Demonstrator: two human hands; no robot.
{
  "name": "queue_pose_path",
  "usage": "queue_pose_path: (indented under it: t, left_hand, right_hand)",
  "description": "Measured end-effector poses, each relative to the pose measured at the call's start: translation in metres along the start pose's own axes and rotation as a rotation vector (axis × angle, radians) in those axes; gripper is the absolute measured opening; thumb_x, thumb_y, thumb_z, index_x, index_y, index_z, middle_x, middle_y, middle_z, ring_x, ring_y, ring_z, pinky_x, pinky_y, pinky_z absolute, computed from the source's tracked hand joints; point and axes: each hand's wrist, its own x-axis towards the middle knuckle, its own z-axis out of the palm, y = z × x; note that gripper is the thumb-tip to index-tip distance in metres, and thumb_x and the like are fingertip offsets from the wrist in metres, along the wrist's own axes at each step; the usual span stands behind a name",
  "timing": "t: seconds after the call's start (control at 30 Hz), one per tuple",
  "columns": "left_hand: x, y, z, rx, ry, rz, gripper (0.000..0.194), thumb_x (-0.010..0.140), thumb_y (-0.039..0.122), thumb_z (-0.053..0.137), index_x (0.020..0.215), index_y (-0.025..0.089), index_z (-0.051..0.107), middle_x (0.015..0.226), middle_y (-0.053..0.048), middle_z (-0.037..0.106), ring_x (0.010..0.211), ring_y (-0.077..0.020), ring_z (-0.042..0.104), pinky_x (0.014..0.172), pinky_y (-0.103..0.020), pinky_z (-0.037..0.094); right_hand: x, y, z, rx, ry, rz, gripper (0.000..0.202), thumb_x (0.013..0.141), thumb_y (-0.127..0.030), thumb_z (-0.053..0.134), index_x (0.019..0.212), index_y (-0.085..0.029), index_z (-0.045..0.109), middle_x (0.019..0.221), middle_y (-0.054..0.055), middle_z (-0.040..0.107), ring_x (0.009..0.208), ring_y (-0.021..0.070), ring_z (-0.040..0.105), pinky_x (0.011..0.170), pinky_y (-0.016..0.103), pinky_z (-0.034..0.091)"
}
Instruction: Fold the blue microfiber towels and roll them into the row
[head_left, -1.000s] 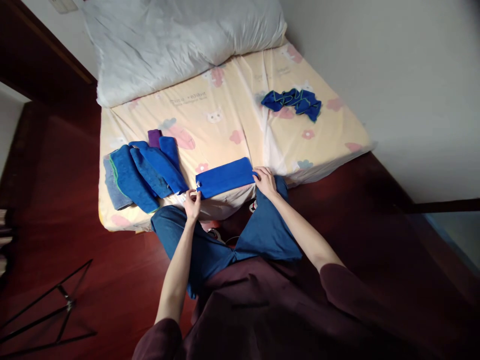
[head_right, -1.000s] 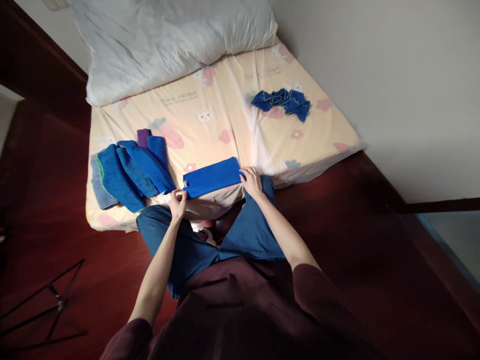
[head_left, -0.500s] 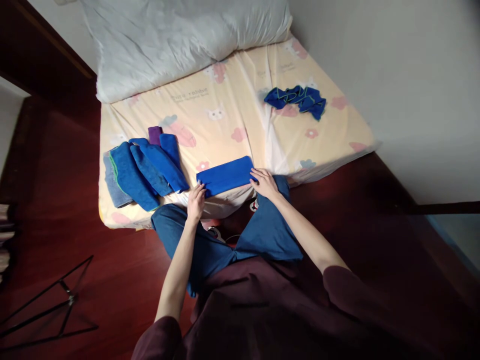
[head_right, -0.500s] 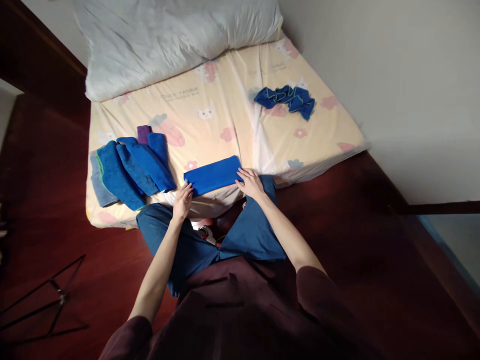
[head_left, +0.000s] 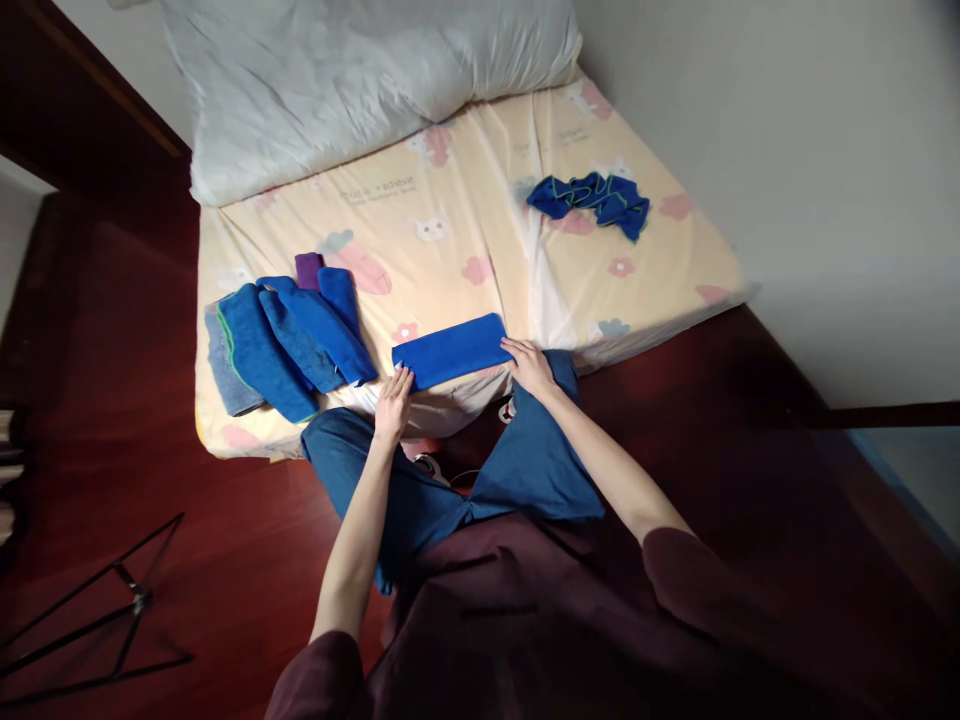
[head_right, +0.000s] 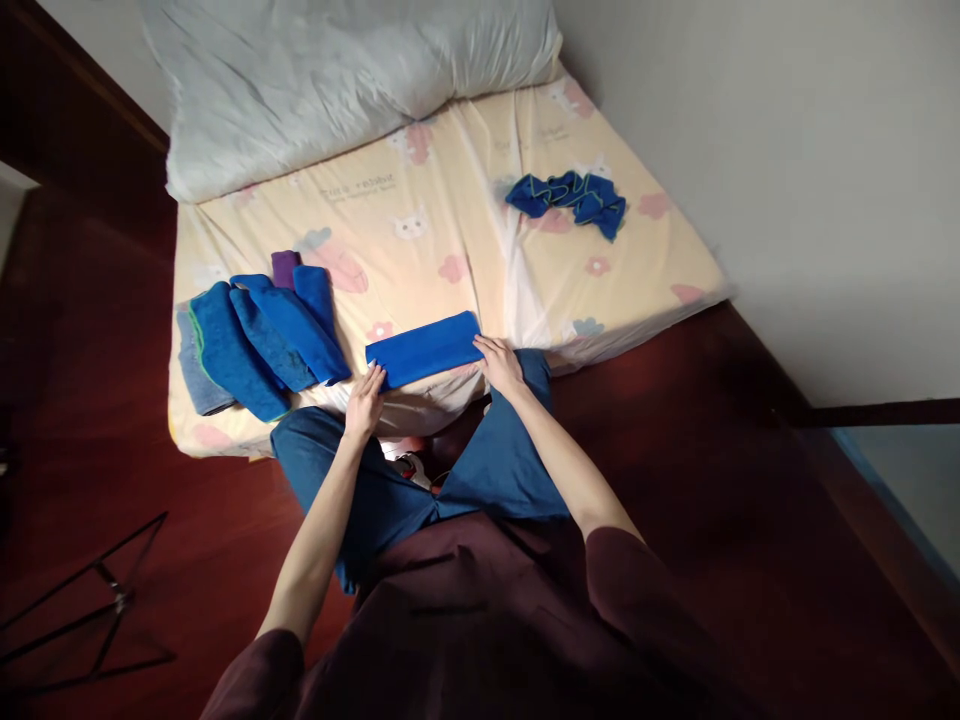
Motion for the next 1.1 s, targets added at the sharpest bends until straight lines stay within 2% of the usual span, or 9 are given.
queue_pose_path:
  t: [0.13, 0.23, 0.33, 0.4, 0.53, 0.63, 0.7, 0.93, 1.1]
  left_hand:
    - [-0.011, -0.001, -0.005, 0.023, -0.058, 0.026, 0.061, 0.086, 0.007, 0.049, 0.144, 0.018, 0.063, 0.155, -0.015, 0.057, 0.15, -0.032, 0.048, 0.126, -0.058, 0.039]
    - [-0.016, -0.001, -0.009, -0.021, -0.077, 0.032, 0.063, 0.082, 0.005, 0.049, 0.142, 0.018, 0.065, 0.152, -0.014, 0.06, 0.148, -0.0308, 0.051, 0.125, -0.056, 0.041]
    - [-0.014, 0.0, -0.011, -0.104, -0.035, -0.012, 0.065, 0.08, 0.004, 0.048, 0.141, 0.018, 0.065, 0.146, -0.013, 0.064, 0.144, -0.0289, 0.054, 0.124, -0.053, 0.043]
    - [-0.011, 0.002, -0.012, -0.145, 0.017, -0.074, 0.06, 0.084, 0.006, 0.048, 0.141, 0.018, 0.064, 0.141, -0.014, 0.066, 0.138, -0.0294, 0.058, 0.12, -0.052, 0.047]
    - [-0.009, 0.006, -0.01, -0.223, 0.136, -0.203, 0.041, 0.101, 0.025, 0.048, 0.138, 0.017, 0.063, 0.127, -0.017, 0.069, 0.114, -0.029, 0.069, 0.101, -0.046, 0.057]
    - [-0.008, 0.007, -0.006, -0.262, 0.182, -0.305, 0.043, 0.106, 0.041, 0.048, 0.139, 0.016, 0.061, 0.11, -0.015, 0.071, 0.09, -0.0248, 0.071, 0.089, -0.042, 0.058]
    - [-0.006, 0.007, -0.003, -0.27, 0.196, -0.359, 0.046, 0.107, 0.046, 0.047, 0.139, 0.015, 0.06, 0.103, -0.013, 0.071, 0.083, -0.0237, 0.069, 0.087, -0.041, 0.058]
    - [0.004, 0.003, -0.003, -0.292, 0.255, -0.558, 0.037, 0.104, 0.04, 0.051, 0.125, 0.013, 0.067, 0.108, -0.017, 0.074, 0.104, -0.0319, 0.072, 0.099, -0.045, 0.055]
    - [0.003, 0.006, -0.006, -0.272, 0.225, -0.629, 0.033, 0.101, 0.035, 0.054, 0.121, 0.013, 0.069, 0.102, -0.016, 0.076, 0.1, -0.0318, 0.073, 0.098, -0.045, 0.055]
  right_hand:
    - [-0.014, 0.001, -0.009, 0.014, -0.019, 0.003, 0.048, 0.089, -0.007, 0.056, 0.131, -0.019, 0.075, 0.141, 0.007, 0.071, 0.129, 0.0274, 0.065, 0.117, 0.049, 0.052]
    - [-0.02, 0.002, -0.016, 0.047, -0.038, 0.035, 0.048, 0.087, -0.008, 0.059, 0.13, -0.024, 0.075, 0.135, 0.006, 0.074, 0.126, 0.0267, 0.067, 0.114, 0.047, 0.054]
    - [-0.017, 0.003, -0.019, 0.073, -0.045, 0.076, 0.05, 0.087, -0.009, 0.059, 0.131, -0.026, 0.073, 0.134, 0.005, 0.074, 0.125, 0.027, 0.068, 0.111, 0.046, 0.056]
    - [-0.012, 0.004, -0.019, 0.105, -0.036, 0.101, 0.047, 0.09, -0.013, 0.059, 0.133, -0.027, 0.072, 0.132, 0.005, 0.074, 0.119, 0.0269, 0.07, 0.106, 0.045, 0.058]
    - [-0.007, 0.008, -0.015, 0.155, 0.008, 0.192, 0.038, 0.098, -0.032, 0.06, 0.133, -0.021, 0.069, 0.118, 0.01, 0.077, 0.1, 0.0278, 0.073, 0.095, 0.043, 0.061]
    - [-0.006, 0.009, -0.011, 0.137, 0.029, 0.236, 0.042, 0.101, -0.04, 0.058, 0.135, -0.018, 0.068, 0.114, 0.013, 0.077, 0.103, 0.0307, 0.073, 0.095, 0.044, 0.059]
    - [-0.005, 0.009, -0.009, 0.111, 0.027, 0.26, 0.043, 0.102, -0.042, 0.056, 0.137, -0.019, 0.067, 0.117, 0.014, 0.077, 0.108, 0.0323, 0.072, 0.097, 0.045, 0.059]
    - [0.005, -0.002, -0.009, 0.102, -0.002, 0.361, 0.04, 0.103, -0.044, 0.057, 0.137, -0.025, 0.066, 0.115, 0.009, 0.079, 0.11, 0.0325, 0.072, 0.098, 0.047, 0.057]
    - [0.01, -0.008, -0.009, 0.05, -0.021, 0.417, 0.034, 0.102, -0.044, 0.061, 0.131, -0.026, 0.068, 0.113, 0.008, 0.08, 0.111, 0.0311, 0.072, 0.094, 0.044, 0.057]
